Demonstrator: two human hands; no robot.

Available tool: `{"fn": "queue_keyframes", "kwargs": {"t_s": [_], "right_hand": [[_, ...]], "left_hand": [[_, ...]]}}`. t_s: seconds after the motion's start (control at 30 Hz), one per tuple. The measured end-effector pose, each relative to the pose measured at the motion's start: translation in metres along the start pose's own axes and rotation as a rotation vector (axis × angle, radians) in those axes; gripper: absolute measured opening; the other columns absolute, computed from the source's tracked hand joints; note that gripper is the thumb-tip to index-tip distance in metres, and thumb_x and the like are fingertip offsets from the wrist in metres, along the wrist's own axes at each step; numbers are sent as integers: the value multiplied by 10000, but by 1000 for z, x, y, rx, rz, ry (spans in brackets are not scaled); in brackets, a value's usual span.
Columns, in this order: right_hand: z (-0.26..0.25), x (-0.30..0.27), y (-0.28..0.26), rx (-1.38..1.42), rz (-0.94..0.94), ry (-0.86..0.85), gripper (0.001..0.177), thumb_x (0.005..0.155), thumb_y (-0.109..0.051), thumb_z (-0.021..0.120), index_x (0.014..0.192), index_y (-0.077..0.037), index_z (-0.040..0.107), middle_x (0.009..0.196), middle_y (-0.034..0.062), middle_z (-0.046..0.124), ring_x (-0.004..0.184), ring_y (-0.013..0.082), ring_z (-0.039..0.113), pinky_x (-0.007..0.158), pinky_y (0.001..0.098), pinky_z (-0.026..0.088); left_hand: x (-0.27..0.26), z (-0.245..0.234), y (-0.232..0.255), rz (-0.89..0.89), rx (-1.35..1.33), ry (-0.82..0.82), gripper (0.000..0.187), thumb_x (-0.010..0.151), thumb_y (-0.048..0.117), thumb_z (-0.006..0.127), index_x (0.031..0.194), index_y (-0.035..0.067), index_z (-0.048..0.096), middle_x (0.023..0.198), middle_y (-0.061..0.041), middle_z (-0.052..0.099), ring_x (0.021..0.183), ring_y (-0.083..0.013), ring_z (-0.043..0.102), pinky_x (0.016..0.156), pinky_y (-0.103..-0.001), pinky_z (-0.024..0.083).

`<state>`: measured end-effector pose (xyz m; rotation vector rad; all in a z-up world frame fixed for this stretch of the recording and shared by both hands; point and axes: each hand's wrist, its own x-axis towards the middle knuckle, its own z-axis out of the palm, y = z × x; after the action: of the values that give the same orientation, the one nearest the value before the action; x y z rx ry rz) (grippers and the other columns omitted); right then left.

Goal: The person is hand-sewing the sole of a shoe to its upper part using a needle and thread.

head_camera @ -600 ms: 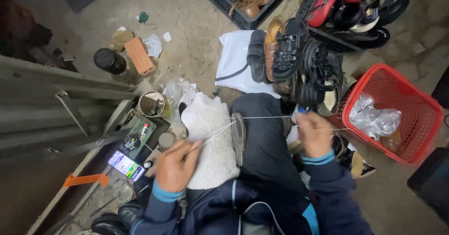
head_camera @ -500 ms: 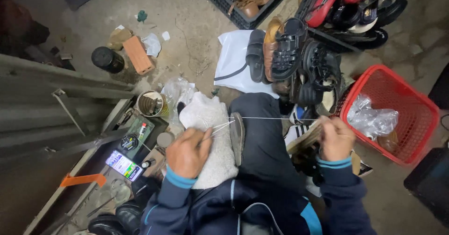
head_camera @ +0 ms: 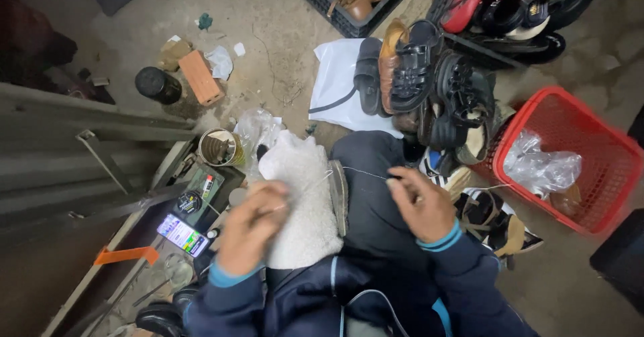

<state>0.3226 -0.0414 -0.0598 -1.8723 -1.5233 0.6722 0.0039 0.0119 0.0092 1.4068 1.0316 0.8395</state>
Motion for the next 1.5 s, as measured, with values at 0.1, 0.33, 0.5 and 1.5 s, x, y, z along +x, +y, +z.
{"fn": "queue_keyframes", "kwargs": {"t_s": [0.1, 0.33, 0.5, 1.5], "right_hand": [[11, 13, -27, 75, -99, -233, 462, 1025, -337, 541, 1426, -114, 603, 650, -2, 618, 430, 175, 464, 424, 384, 388], [30, 21, -18, 68, -361, -127, 296, 1070, -259, 534, 834, -104, 624, 676, 54, 502, 526, 246, 444, 524, 419, 383], [-1, 14, 41, -71, -52, -41, 457, 1054, -351, 566, 667, -118, 493, 648, 45, 395, 587, 235, 428, 589, 397, 345], [44, 13, -35, 34, -479, -54, 332, 971, -258, 722, 764, -125, 498, 604, 23, 381, 566, 261, 496, 564, 373, 468]], "left_hand": [[-54, -63, -14, -119, -556, 246, 329, 888, 171, 604, 993, -139, 629, 1054, -228, 639, 468, -122, 388, 387, -247, 295], [-181, -195, -34, -27, -631, 1082, 333, 1035, 352, 630, 748, 185, 639, 804, 83, 657, 557, -24, 488, 493, -187, 330], [-148, -201, -3, -688, -279, 1521, 343, 744, 790, 542, 988, 564, 625, 942, 421, 635, 691, 15, 567, 941, -468, 646], [34, 79, -33, 15, 385, 90, 235, 940, 77, 625, 1121, 141, 761, 723, -165, 754, 766, -434, 741, 670, -498, 600]]}}
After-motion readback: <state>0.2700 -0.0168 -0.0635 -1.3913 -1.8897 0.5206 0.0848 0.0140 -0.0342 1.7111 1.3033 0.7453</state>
